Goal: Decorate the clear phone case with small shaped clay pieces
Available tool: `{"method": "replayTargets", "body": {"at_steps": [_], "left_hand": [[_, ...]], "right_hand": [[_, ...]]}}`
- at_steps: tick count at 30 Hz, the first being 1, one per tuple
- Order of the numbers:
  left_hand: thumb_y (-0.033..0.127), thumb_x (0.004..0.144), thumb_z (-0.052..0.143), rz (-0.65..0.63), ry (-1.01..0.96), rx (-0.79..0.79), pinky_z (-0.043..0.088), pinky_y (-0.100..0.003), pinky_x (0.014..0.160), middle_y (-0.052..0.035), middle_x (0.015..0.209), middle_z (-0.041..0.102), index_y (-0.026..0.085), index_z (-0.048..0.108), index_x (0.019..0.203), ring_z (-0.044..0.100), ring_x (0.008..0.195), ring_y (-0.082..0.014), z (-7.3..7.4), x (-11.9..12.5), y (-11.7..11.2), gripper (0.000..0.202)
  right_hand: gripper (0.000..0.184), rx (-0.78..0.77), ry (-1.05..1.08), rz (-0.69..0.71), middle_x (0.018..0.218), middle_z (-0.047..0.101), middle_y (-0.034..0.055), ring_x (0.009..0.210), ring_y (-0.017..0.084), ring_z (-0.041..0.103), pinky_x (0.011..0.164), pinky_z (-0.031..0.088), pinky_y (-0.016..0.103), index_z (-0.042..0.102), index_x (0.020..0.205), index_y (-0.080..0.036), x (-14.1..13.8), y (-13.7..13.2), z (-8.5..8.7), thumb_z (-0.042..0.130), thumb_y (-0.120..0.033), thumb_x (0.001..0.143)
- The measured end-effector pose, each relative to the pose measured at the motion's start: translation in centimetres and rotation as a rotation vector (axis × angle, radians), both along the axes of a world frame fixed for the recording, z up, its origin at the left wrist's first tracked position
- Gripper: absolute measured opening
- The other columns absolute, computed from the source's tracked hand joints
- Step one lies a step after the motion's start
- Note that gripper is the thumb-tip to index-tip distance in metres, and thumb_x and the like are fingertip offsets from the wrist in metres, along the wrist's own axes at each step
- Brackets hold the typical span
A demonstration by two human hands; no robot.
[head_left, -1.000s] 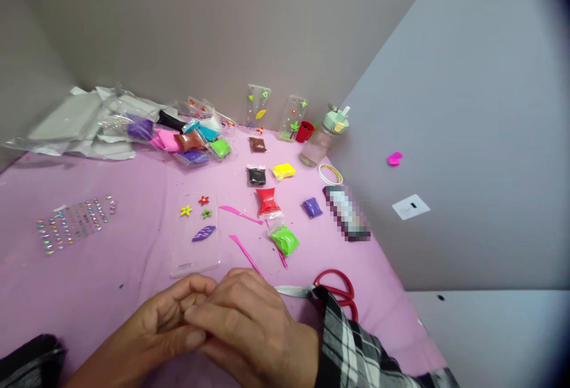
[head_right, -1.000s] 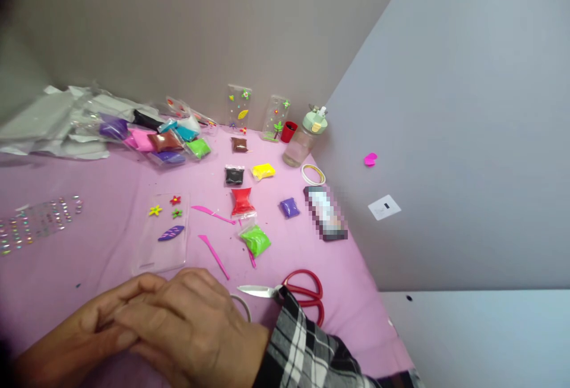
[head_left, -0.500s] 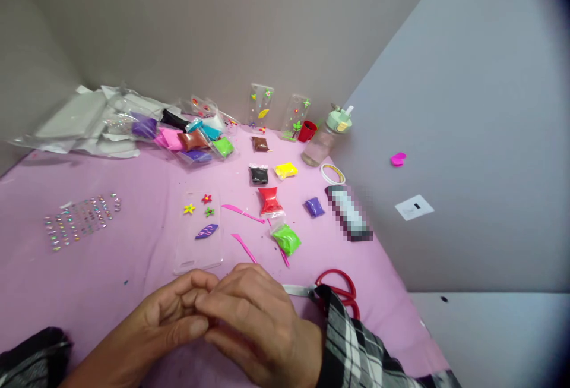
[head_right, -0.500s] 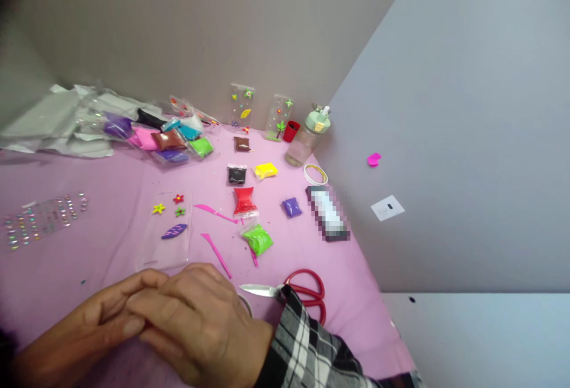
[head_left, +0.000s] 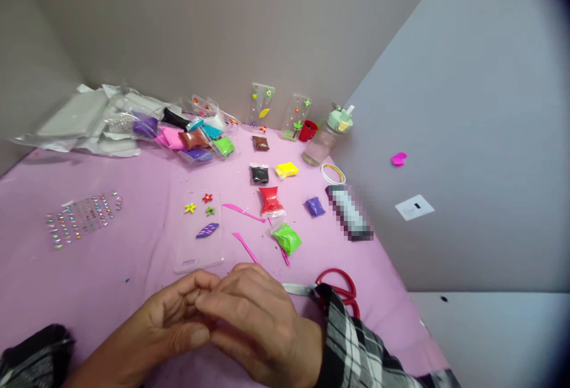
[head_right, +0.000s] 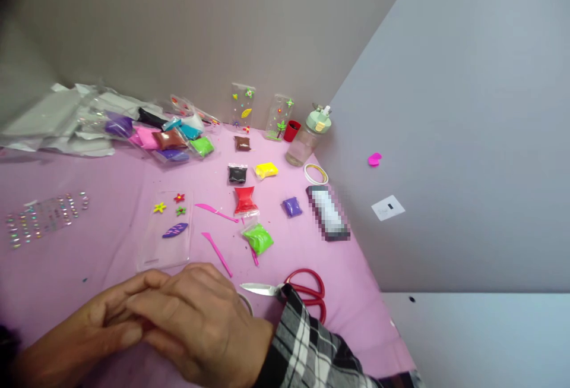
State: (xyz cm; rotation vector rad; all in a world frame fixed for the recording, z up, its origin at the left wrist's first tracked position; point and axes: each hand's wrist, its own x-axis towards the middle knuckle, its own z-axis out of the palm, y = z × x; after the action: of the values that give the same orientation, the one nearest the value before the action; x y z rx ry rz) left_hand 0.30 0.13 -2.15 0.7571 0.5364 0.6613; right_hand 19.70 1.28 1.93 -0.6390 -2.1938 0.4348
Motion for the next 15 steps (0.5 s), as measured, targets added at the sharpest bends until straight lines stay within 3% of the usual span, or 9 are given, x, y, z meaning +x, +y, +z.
{"method": "replayTargets", "body": {"at_steps": [4, 9, 12, 15], "left_hand": [[0.040, 0.084, 0.074, 0.030, 0.035, 0.019, 0.050, -0.030, 0.092, 0.0013, 0.100, 0.066, 0.032, 0.067, 0.112, 0.061, 0.099, -0.0186, -0.33, -0.13, 0.18, 0.030], [0.043, 0.081, 0.076, 0.030, 0.064, 0.014, 0.051, -0.030, 0.091, 0.0011, 0.099, 0.066, 0.034, 0.069, 0.111, 0.060, 0.099, -0.0201, -0.26, -0.06, 0.20, 0.033], [0.045, 0.080, 0.076, 0.002, 0.040, 0.012, 0.049, -0.033, 0.095, 0.0000, 0.104, 0.066, 0.033, 0.068, 0.115, 0.060, 0.102, -0.0217, -0.14, 0.05, 0.13, 0.038], [0.042, 0.083, 0.074, 0.010, 0.041, 0.034, 0.047, -0.035, 0.097, -0.0017, 0.106, 0.066, 0.030, 0.068, 0.111, 0.059, 0.105, -0.0236, -0.09, 0.16, 0.18, 0.031]], "right_hand": [[0.022, -0.012, 0.014, 0.043, 0.099, 0.071, 0.0061, 0.098, 0.014, 0.066, 0.088, 0.056, 0.030, 0.050, 0.123, -0.014, 0.01, 0.23, 0.53, 0.045, -0.015, 0.102], [0.027, -0.011, -0.034, 0.059, 0.104, 0.070, 0.0068, 0.104, 0.015, 0.064, 0.093, 0.055, 0.031, 0.048, 0.127, -0.015, 0.09, 0.09, 0.45, 0.046, -0.027, 0.103], [0.026, -0.026, -0.090, 0.049, 0.107, 0.070, 0.0052, 0.102, 0.013, 0.063, 0.094, 0.053, 0.030, 0.045, 0.129, -0.016, 0.13, -0.02, 0.05, 0.043, -0.020, 0.103], [0.027, -0.025, -0.067, 0.087, 0.108, 0.069, 0.0054, 0.109, 0.011, 0.062, 0.097, 0.052, 0.028, 0.045, 0.128, -0.013, 0.08, 0.11, -0.03, 0.038, -0.011, 0.102]]}}
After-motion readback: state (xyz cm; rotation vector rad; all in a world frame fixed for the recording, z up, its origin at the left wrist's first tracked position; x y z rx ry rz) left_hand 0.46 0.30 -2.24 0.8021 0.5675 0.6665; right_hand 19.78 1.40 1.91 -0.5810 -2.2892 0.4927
